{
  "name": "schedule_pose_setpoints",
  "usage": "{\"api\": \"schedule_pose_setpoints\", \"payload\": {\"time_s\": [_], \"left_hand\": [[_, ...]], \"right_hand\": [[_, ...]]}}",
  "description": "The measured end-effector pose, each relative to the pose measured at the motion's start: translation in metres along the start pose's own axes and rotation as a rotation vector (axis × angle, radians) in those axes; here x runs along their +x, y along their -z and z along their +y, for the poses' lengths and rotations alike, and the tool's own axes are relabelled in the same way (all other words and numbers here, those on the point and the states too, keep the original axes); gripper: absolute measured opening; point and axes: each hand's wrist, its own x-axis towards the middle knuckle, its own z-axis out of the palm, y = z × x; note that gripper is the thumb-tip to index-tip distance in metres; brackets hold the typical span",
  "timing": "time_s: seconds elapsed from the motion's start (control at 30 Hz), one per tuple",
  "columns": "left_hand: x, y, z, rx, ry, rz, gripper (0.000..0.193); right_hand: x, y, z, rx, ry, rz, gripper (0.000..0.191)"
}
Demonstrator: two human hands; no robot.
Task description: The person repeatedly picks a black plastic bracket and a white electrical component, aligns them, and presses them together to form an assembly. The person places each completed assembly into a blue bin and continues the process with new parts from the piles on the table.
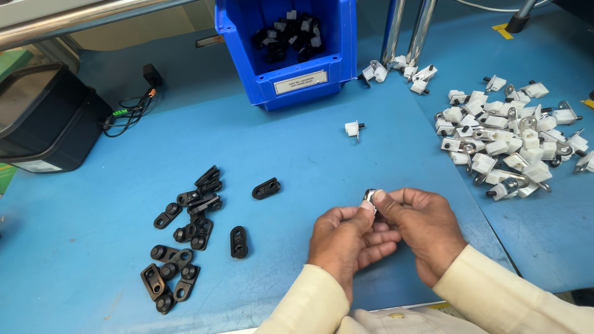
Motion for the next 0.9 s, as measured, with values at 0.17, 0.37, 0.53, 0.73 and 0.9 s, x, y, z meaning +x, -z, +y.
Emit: {"api": "schedule_pose_setpoints", "payload": {"time_s": [0.17, 0.37, 0.53, 0.73, 0.9], "left_hand": [[-0.007, -0.004, 0.001, 0.085, -0.046, 0.110, 0.032], [-0.008, 0.000, 0.001, 0.018, 0.019, 0.134, 0.032], [-0.009, 0.004, -0.006, 0.007, 0.007, 0.143, 0.029], [-0.011, 0.003, -0.010, 0.200, -0.073, 0.148, 0.031], [-0.014, -0.002, -0.007, 0.603, -0.162, 0.279, 0.036]], "right_hand": [[-0.002, -0.003, 0.004, 0.028, -0.031, 0.006, 0.030], [-0.009, 0.002, -0.006, 0.049, -0.099, -0.131, 0.044], [-0.008, 0.001, -0.003, -0.004, -0.063, -0.130, 0.037], [0.006, 0.010, -0.002, -0.095, -0.026, -0.166, 0.024], [0.010, 0.005, 0.005, -0.112, -0.025, -0.052, 0.027]]}}
